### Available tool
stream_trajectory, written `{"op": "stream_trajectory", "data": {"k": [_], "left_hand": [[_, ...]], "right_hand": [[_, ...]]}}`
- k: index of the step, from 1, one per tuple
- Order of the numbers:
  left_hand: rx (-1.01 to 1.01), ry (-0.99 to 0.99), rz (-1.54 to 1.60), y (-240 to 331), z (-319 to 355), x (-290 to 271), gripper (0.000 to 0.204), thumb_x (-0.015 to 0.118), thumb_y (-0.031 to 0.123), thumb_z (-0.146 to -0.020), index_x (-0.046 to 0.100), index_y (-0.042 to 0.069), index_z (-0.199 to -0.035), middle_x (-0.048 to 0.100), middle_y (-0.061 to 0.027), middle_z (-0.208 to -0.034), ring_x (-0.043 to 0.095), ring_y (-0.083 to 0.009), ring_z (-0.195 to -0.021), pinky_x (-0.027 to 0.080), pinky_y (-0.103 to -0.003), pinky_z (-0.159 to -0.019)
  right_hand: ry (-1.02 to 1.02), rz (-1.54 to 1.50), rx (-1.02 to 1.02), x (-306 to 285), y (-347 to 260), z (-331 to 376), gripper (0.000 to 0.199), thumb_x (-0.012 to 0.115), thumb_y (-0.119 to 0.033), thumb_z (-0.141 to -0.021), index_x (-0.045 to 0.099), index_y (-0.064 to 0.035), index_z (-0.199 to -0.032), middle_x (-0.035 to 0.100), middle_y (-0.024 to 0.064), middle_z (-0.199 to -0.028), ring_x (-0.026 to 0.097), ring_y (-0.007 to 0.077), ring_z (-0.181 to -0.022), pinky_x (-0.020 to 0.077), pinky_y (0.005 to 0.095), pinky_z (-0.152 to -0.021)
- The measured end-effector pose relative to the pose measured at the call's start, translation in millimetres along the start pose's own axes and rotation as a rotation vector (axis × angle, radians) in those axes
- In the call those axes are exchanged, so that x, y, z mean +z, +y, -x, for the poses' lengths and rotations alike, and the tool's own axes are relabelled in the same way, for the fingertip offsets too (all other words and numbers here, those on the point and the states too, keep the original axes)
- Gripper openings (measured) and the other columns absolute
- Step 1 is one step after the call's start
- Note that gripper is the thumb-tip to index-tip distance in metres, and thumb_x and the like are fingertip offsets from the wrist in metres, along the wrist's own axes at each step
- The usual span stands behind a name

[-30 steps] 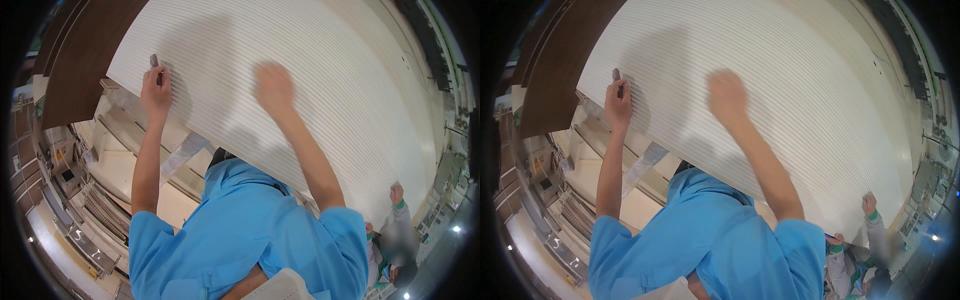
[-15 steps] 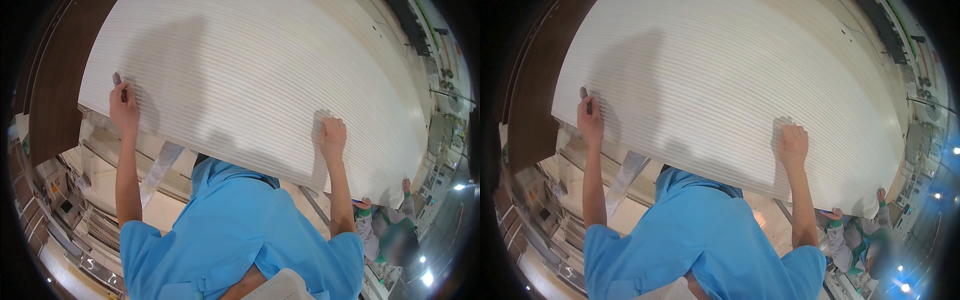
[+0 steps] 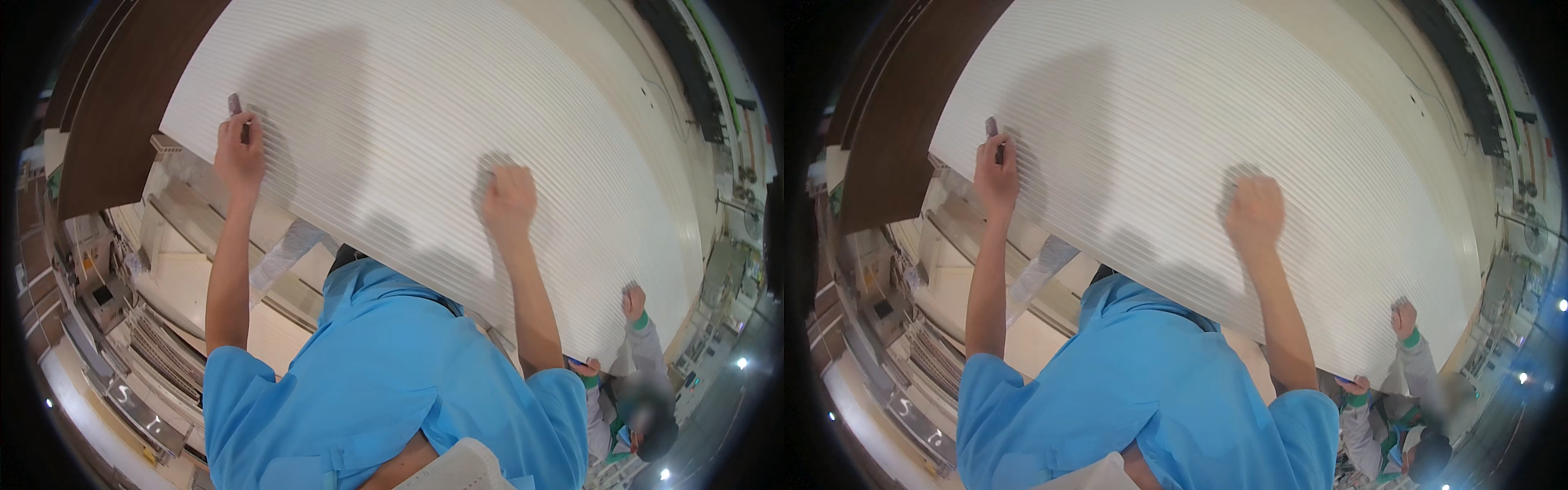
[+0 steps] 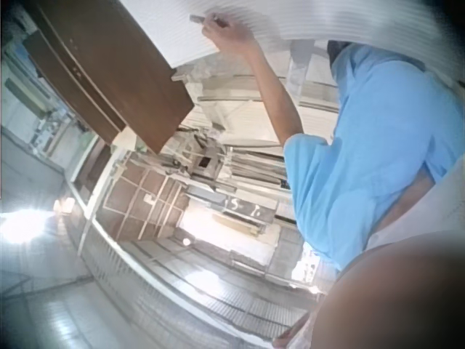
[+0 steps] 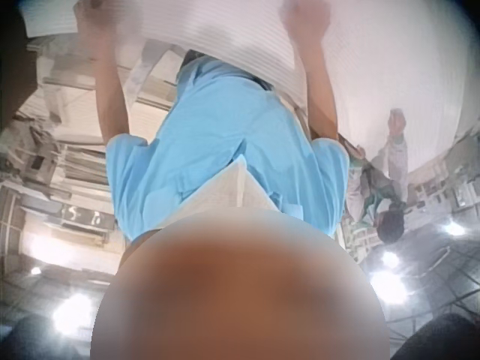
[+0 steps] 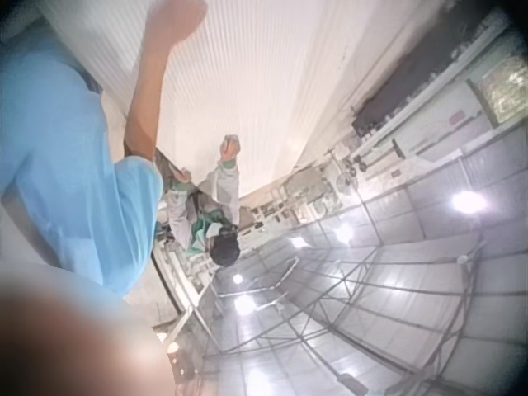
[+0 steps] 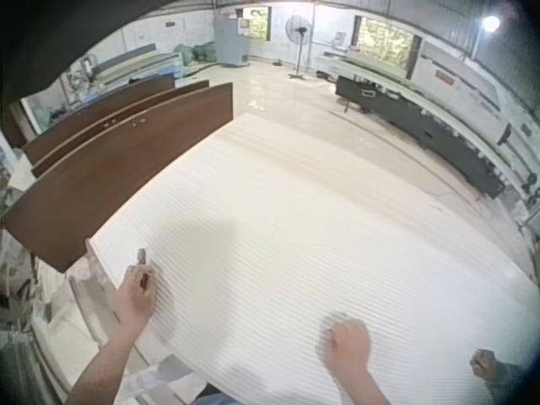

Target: The person sands a large white corrugated panel using a sanding block held in the right hand while stabilizing the panel with the left hand. The person moves the sanding block across the panel surface in repeated strokes.

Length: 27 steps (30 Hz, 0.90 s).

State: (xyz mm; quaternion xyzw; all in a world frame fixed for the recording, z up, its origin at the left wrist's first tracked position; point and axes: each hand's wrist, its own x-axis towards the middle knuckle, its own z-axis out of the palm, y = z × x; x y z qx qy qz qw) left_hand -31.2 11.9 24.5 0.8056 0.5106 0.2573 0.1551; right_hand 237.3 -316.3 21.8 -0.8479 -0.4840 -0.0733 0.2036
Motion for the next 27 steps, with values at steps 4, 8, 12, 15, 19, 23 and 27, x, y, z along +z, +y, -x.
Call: {"op": "stream_trajectory", "data": {"k": [4,8,12,15,19,23,27], "left_hand": [[-0.001,0.014,0.004,-11,-2,4,0.017,0.065,0.025,-0.101,0.071,0.013,-0.110,0.069,-0.0059,-0.100,0.067,-0.0223,-0.085,0.052,-0.035,-0.078],[0.161,0.119,-0.043,-23,-7,11,0.013,0.067,0.025,-0.099,0.072,0.015,-0.107,0.068,-0.0036,-0.096,0.067,-0.0209,-0.081,0.053,-0.034,-0.073],[0.137,0.040,-0.012,-28,-5,11,0.014,0.068,0.025,-0.099,0.072,0.014,-0.107,0.069,-0.0037,-0.096,0.067,-0.0210,-0.082,0.053,-0.034,-0.073],[0.118,0.030,0.061,-23,-1,9,0.016,0.066,0.023,-0.101,0.072,0.011,-0.110,0.068,-0.0057,-0.097,0.065,-0.0210,-0.083,0.051,-0.034,-0.076],[0.021,-0.026,0.052,-16,-4,7,0.020,0.066,0.025,-0.101,0.071,0.010,-0.113,0.068,-0.0066,-0.098,0.064,-0.0206,-0.085,0.051,-0.034,-0.079],[0.018,-0.014,0.065,-18,-3,5,0.019,0.066,0.024,-0.101,0.071,0.010,-0.113,0.068,-0.0064,-0.100,0.066,-0.0219,-0.088,0.052,-0.034,-0.080],[0.091,0.035,0.042,-23,-5,8,0.016,0.066,0.023,-0.100,0.072,0.013,-0.111,0.070,-0.0056,-0.102,0.068,-0.0233,-0.090,0.053,-0.035,-0.080]], "right_hand": [[0.049,-0.117,-0.178,76,-88,-94,0.015,0.064,-0.006,-0.074,0.068,-0.0040,-0.088,0.069,0.0137,-0.099,0.063,0.0316,-0.100,0.0512,0.0450,-0.087],[-0.015,-0.295,-0.157,133,-143,-155,0.009,0.063,-0.004,-0.074,0.067,-0.0056,-0.082,0.066,0.0129,-0.091,0.062,0.0312,-0.094,0.0527,0.0444,-0.082],[0.170,-0.253,-0.303,101,-72,-96,0.012,0.060,-0.001,-0.075,0.066,-0.0061,-0.084,0.065,0.0133,-0.088,0.062,0.0325,-0.085,0.0529,0.0446,-0.077],[0.062,-0.048,-0.175,11,16,4,0.019,0.062,0.000,-0.075,0.068,-0.0058,-0.092,0.066,0.0131,-0.088,0.063,0.0325,-0.085,0.0518,0.0469,-0.076],[-0.089,0.089,0.147,-74,75,80,0.018,0.065,0.001,-0.072,0.066,-0.0045,-0.089,0.060,0.0135,-0.083,0.059,0.0336,-0.080,0.0479,0.0465,-0.072],[-0.043,-0.004,-0.055,-14,25,22,0.020,0.066,0.000,-0.071,0.066,-0.0048,-0.090,0.063,0.0143,-0.087,0.060,0.0353,-0.087,0.0495,0.0483,-0.078],[0.071,-0.229,-0.281,107,-80,-101,0.015,0.062,-0.006,-0.076,0.070,-0.0045,-0.089,0.068,0.0137,-0.094,0.063,0.0339,-0.096,0.0532,0.0458,-0.086]]}}
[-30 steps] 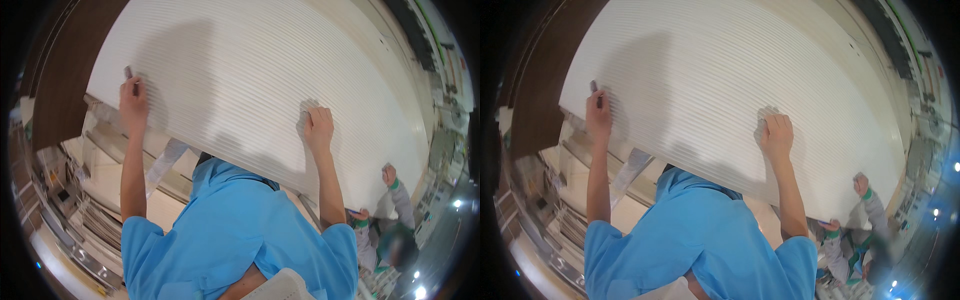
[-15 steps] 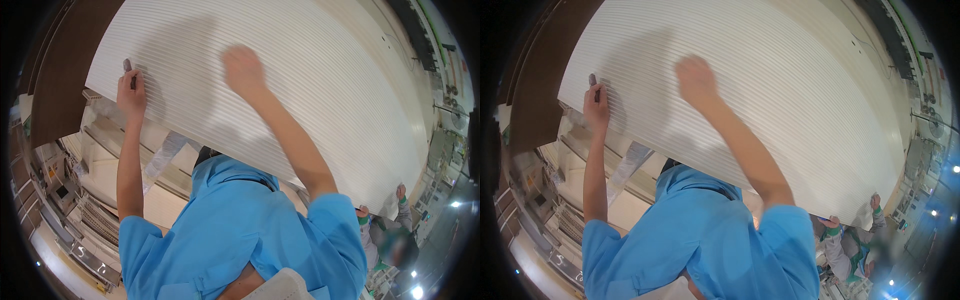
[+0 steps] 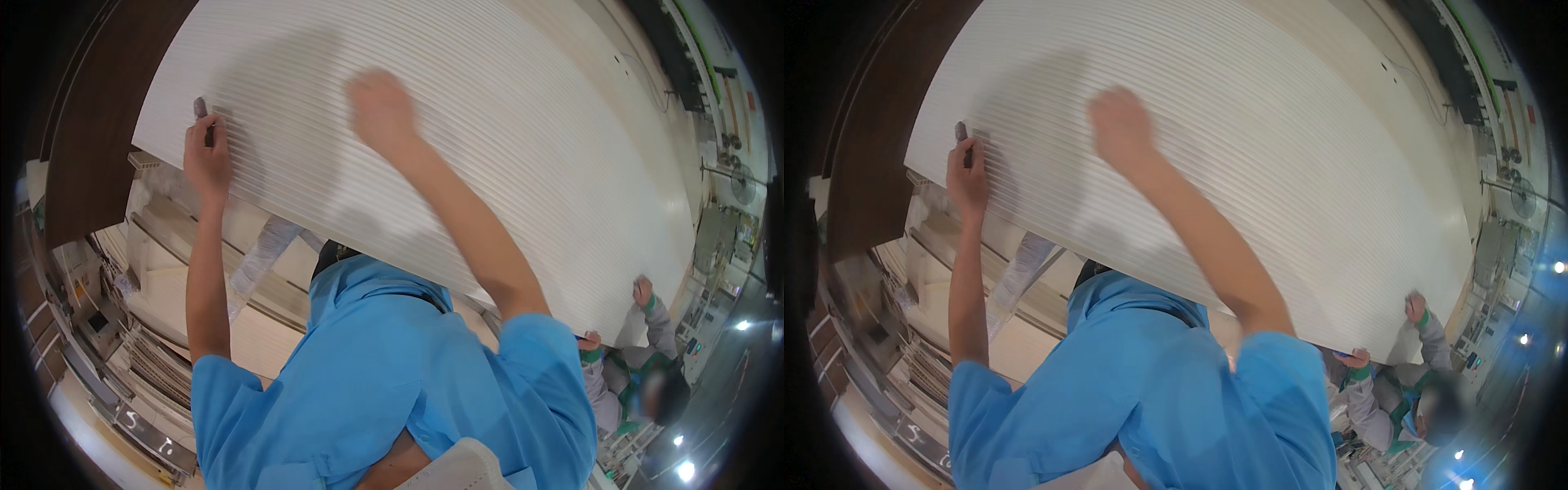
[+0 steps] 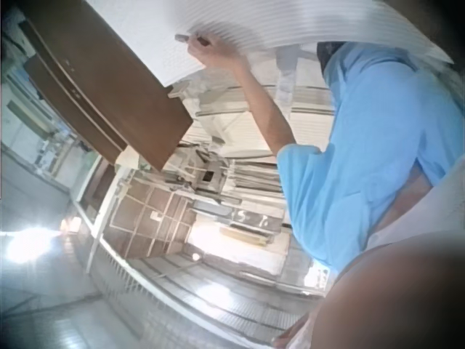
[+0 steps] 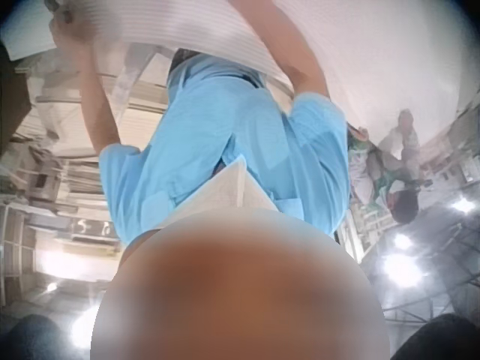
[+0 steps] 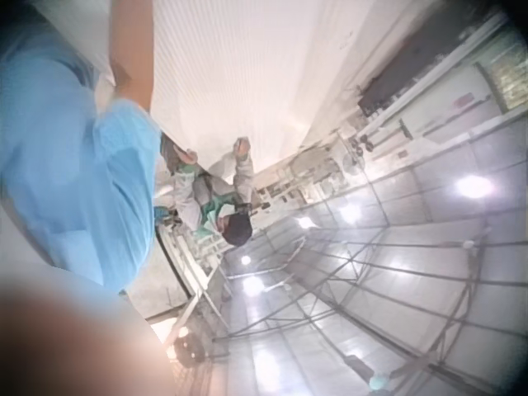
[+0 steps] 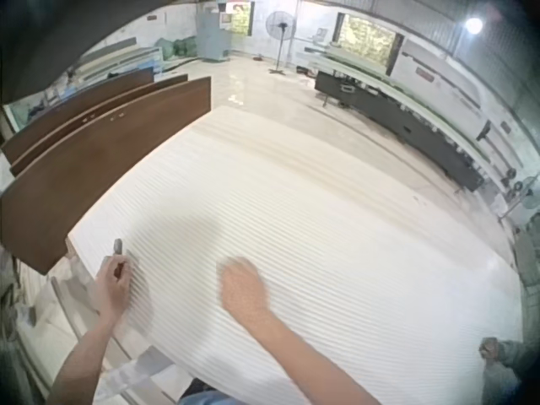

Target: The person sands a large white corrugated panel using a sanding block held in the right hand while stabilizing the panel with the left hand. The person moves the sanding block across the panel surface in repeated strokes.

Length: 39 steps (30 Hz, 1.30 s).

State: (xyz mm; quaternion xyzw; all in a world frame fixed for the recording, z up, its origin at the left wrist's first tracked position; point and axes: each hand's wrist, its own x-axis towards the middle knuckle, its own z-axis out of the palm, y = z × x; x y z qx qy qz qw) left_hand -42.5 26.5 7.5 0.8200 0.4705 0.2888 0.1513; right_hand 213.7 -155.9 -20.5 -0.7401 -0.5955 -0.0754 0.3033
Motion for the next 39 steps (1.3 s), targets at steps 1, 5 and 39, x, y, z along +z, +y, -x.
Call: {"op": "stream_trajectory", "data": {"k": [1,5,39], "left_hand": [[0.009,-0.003,0.008,-1,-2,1,0.016,0.066,0.023,-0.100,0.072,0.013,-0.111,0.070,-0.0057,-0.102,0.068,-0.0232,-0.090,0.053,-0.035,-0.081],[0.015,-0.036,-0.031,-4,0,0,0.021,0.065,0.025,-0.101,0.071,0.008,-0.112,0.070,-0.0091,-0.101,0.067,-0.0245,-0.091,0.052,-0.036,-0.083],[-0.497,-1.431,1.186,226,152,36,0.032,0.055,0.029,-0.100,0.068,0.007,-0.081,0.059,-0.0002,-0.073,0.050,-0.0100,-0.065,0.039,-0.026,-0.061]], "right_hand": [[0.076,-0.034,-0.051,28,-11,-32,0.009,0.060,-0.005,-0.077,0.067,-0.0059,-0.083,0.066,0.0129,-0.087,0.063,0.0332,-0.092,0.0534,0.0450,-0.080],[-0.110,0.090,-0.072,35,-13,-55,0.010,0.058,-0.005,-0.079,0.067,-0.0063,-0.084,0.066,0.0122,-0.086,0.064,0.0314,-0.093,0.0536,0.0455,-0.081],[-0.020,-0.321,0.293,-189,-56,167,0.039,0.079,-0.001,-0.074,0.069,-0.0056,-0.111,0.069,0.0100,-0.109,0.064,0.0294,-0.099,0.0540,0.0416,-0.085]]}}
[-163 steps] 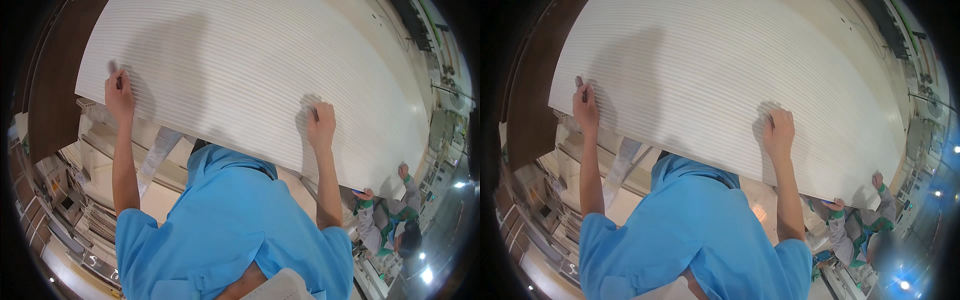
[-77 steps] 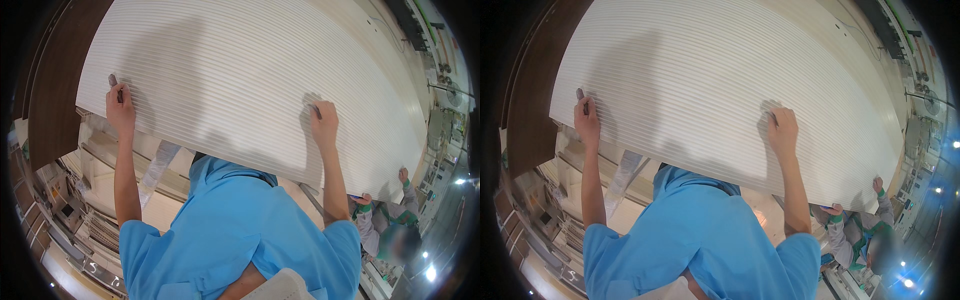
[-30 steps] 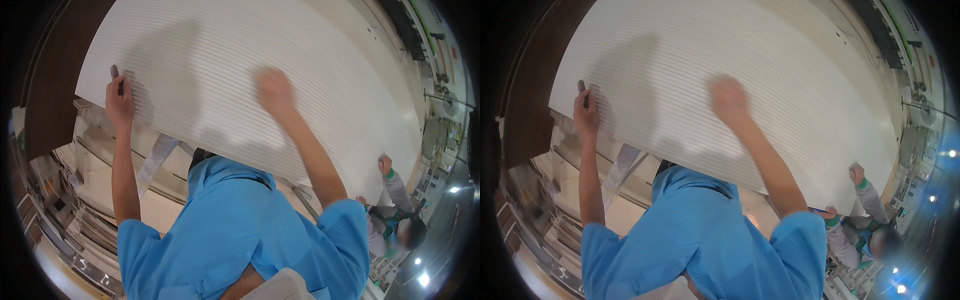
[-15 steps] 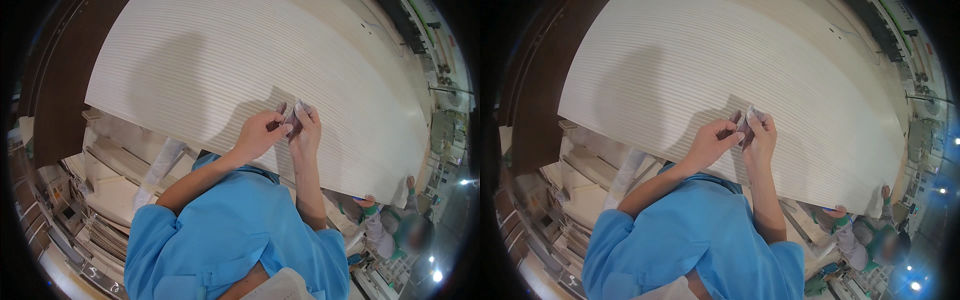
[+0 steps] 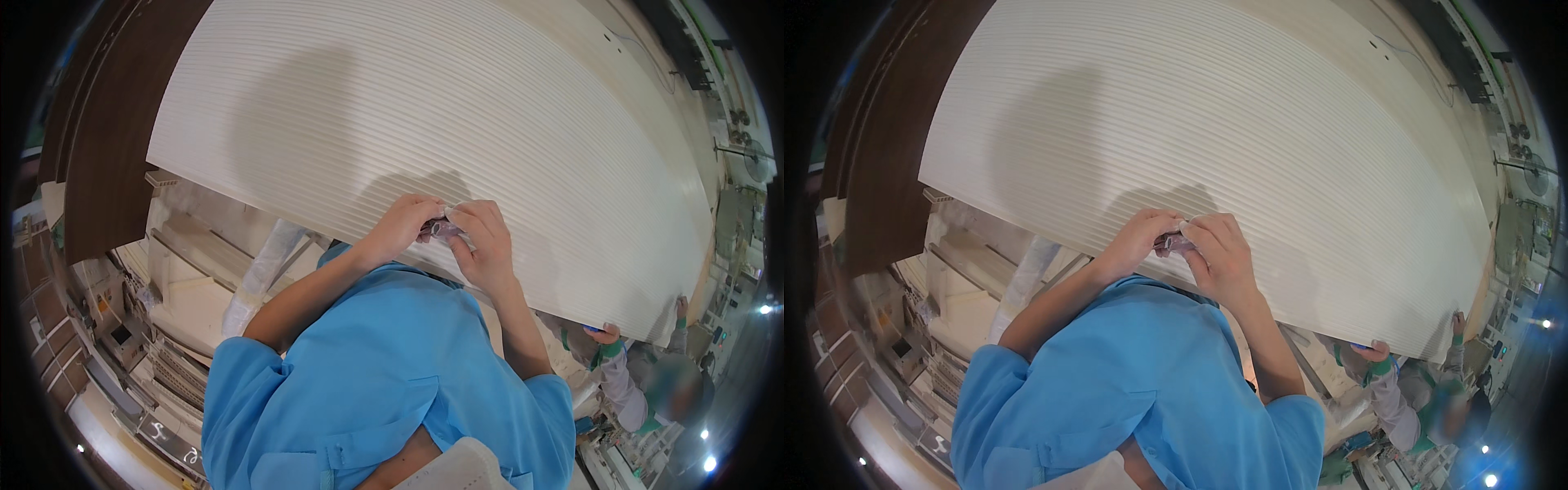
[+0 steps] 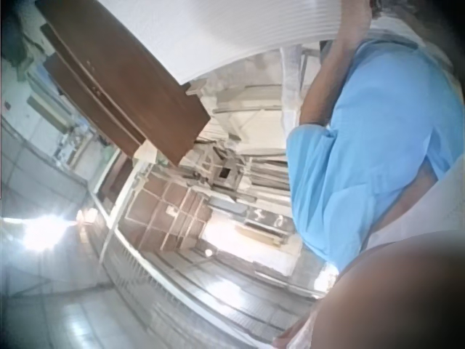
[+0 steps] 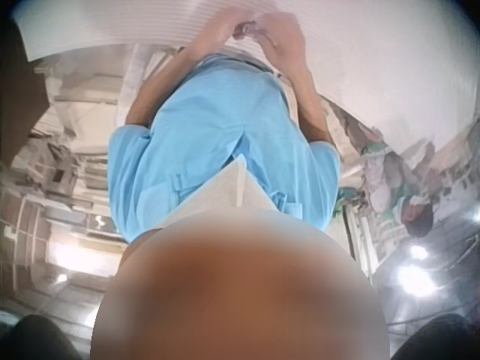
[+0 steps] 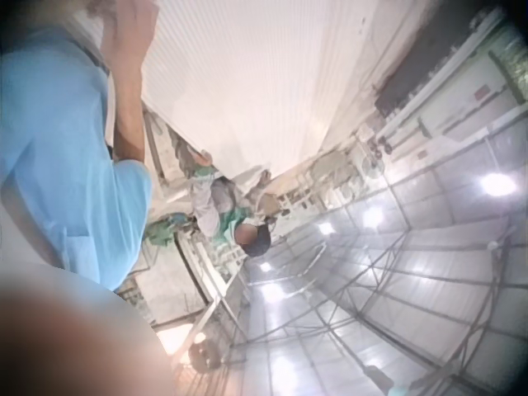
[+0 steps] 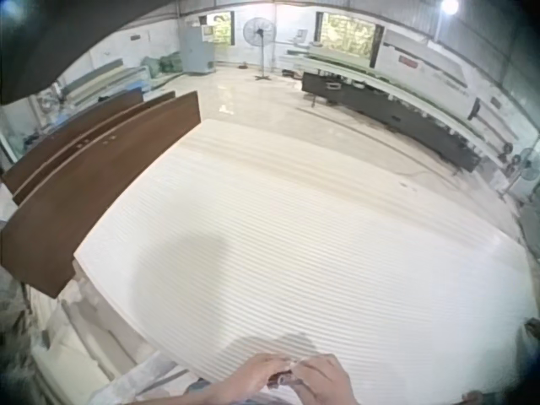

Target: The person sands a large white corrugated panel using a sanding block held in the right hand while stabilizing the panel with the left hand. The person moves the sanding block across the panel surface in repeated strokes.

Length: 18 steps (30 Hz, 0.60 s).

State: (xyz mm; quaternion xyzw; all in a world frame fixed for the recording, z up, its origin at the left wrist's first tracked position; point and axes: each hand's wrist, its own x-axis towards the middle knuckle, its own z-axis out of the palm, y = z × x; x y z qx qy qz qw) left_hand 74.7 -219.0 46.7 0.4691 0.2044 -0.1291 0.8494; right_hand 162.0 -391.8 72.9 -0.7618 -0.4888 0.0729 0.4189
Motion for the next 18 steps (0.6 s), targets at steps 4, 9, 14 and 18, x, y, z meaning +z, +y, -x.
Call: {"op": "stream_trajectory", "data": {"k": [4,9,14,18], "left_hand": [[-0.074,0.069,0.118,12,10,-8,0.038,0.053,0.034,-0.103,0.068,0.007,-0.081,0.058,-0.0003,-0.072,0.050,-0.0095,-0.065,0.039,-0.026,-0.060],[0.330,0.440,-0.280,37,23,-78,0.037,0.055,0.036,-0.104,0.069,0.010,-0.082,0.058,0.0019,-0.072,0.048,-0.0070,-0.066,0.040,-0.026,-0.062],[0.525,1.024,-0.555,92,57,-206,0.035,0.059,0.029,-0.104,0.064,0.006,-0.078,0.051,0.0055,-0.072,0.041,-0.0053,-0.067,0.034,-0.025,-0.061],[0.311,1.321,-0.847,96,81,-266,0.037,0.060,0.035,-0.103,0.071,0.002,-0.090,0.057,-0.0006,-0.071,0.046,-0.0088,-0.067,0.043,-0.030,-0.065]], "right_hand": [[-0.036,-0.243,0.131,4,8,-8,0.025,0.074,0.000,-0.081,0.069,-0.0039,-0.105,0.069,0.0097,-0.099,0.064,0.0250,-0.086,0.0531,0.0360,-0.075],[0.122,-0.088,0.505,-6,51,-33,0.016,0.068,-0.005,-0.089,0.068,-0.0016,-0.104,0.063,0.0130,-0.091,0.061,0.0315,-0.084,0.0493,0.0404,-0.072],[0.042,0.226,0.314,-12,90,-45,0.017,0.066,-0.005,-0.090,0.067,-0.0001,-0.107,0.058,0.0136,-0.093,0.059,0.0287,-0.084,0.0480,0.0390,-0.075],[-0.039,0.318,0.281,-18,91,-47,0.013,0.067,-0.006,-0.090,0.066,-0.0009,-0.102,0.059,0.0146,-0.093,0.058,0.0319,-0.085,0.0473,0.0411,-0.074]]}}
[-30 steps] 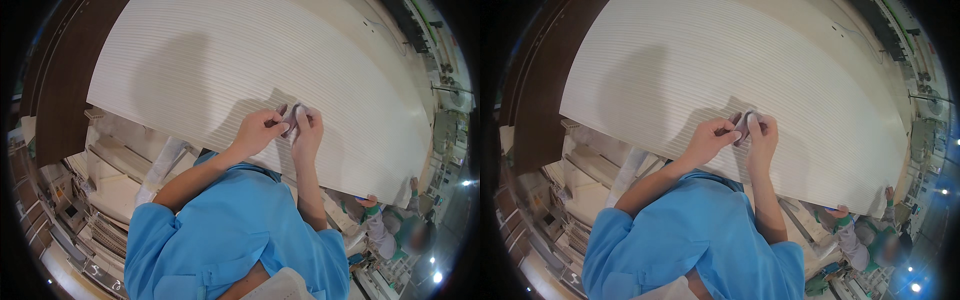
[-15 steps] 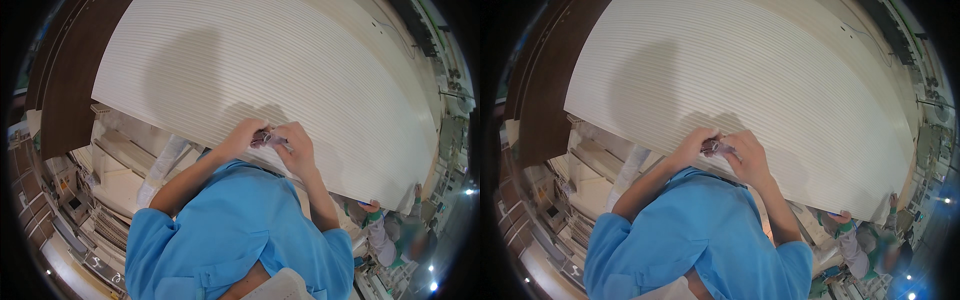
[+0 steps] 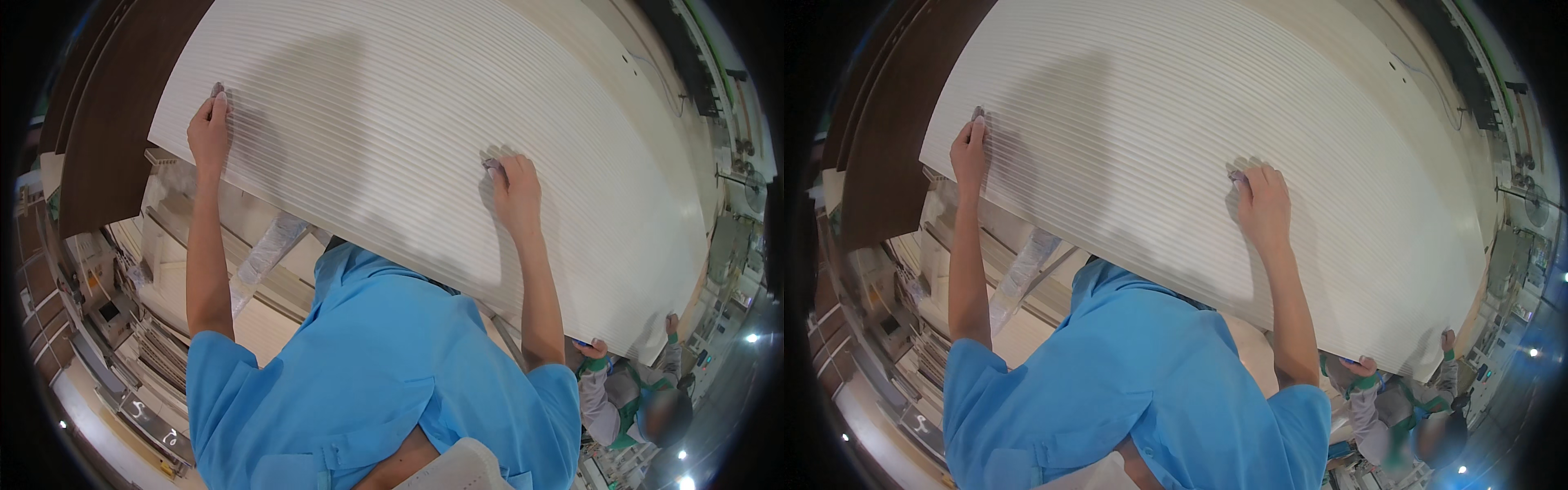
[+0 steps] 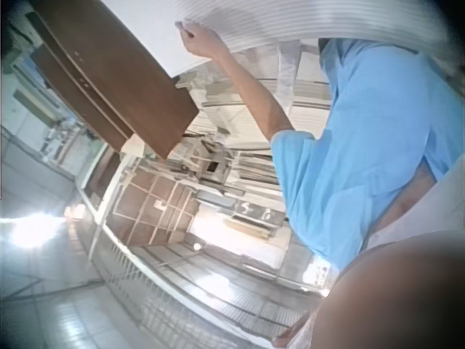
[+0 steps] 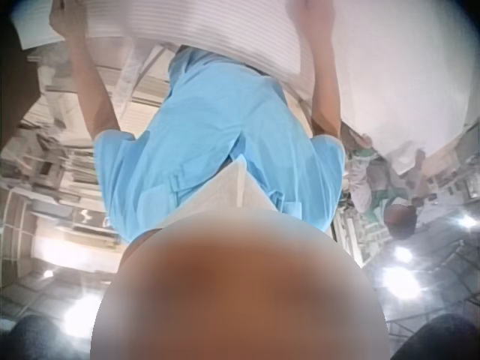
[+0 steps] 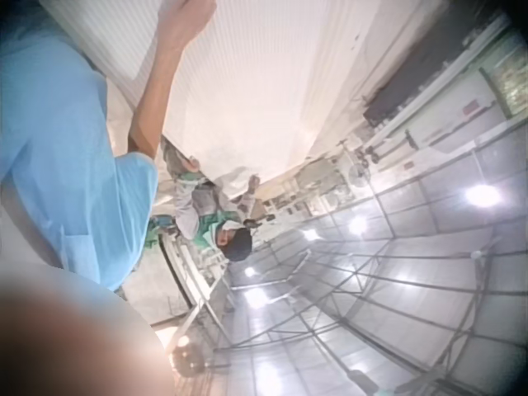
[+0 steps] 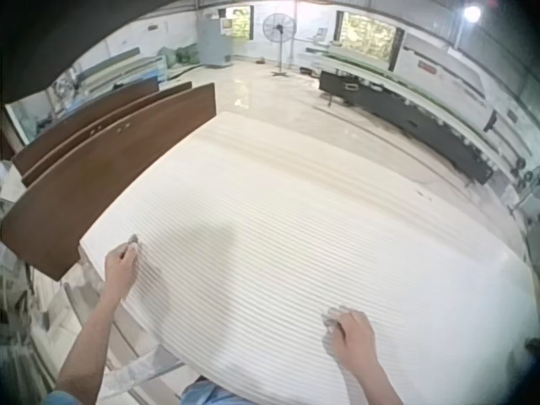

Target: The person sands a large white corrugated panel using a sanding block held in the right hand while stabilizing the panel with the left hand. The person moves the sanding block across the panel surface in repeated strokes.

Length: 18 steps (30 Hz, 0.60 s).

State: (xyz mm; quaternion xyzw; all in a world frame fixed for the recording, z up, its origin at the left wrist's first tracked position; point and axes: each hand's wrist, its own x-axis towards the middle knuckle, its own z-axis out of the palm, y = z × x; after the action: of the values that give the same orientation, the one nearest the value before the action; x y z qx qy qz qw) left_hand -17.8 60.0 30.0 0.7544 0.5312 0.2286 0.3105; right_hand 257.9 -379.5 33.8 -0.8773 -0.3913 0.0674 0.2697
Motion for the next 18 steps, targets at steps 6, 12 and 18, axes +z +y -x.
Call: {"op": "stream_trajectory", "data": {"k": [6,12,18], "left_hand": [[0.244,0.209,-0.138,-12,8,20,0.033,0.065,0.037,-0.097,0.075,0.007,-0.100,0.072,-0.0090,-0.094,0.069,-0.0261,-0.085,0.052,-0.037,-0.080],[0.146,0.140,-0.148,-7,8,19,0.029,0.065,0.037,-0.097,0.076,0.011,-0.103,0.072,-0.0096,-0.096,0.070,-0.0303,-0.088,0.053,-0.039,-0.079],[0.261,0.207,-0.139,-10,7,20,0.029,0.065,0.036,-0.097,0.074,0.009,-0.099,0.072,-0.0099,-0.095,0.069,-0.0308,-0.088,0.052,-0.041,-0.079]], "right_hand": [[0.086,0.089,-0.162,20,-14,-14,0.008,0.068,-0.004,-0.086,0.064,-0.0031,-0.094,0.058,0.0116,-0.087,0.058,0.0313,-0.084,0.0478,0.0430,-0.074],[0.142,0.107,-0.396,97,-83,-82,0.009,0.065,-0.005,-0.081,0.065,-0.0056,-0.090,0.060,0.0123,-0.086,0.059,0.0313,-0.083,0.0479,0.0443,-0.072],[0.112,0.019,-0.469,183,-197,-171,0.017,0.063,-0.001,-0.075,0.068,-0.0060,-0.090,0.065,0.0135,-0.091,0.064,0.0320,-0.091,0.0525,0.0443,-0.082]]}}
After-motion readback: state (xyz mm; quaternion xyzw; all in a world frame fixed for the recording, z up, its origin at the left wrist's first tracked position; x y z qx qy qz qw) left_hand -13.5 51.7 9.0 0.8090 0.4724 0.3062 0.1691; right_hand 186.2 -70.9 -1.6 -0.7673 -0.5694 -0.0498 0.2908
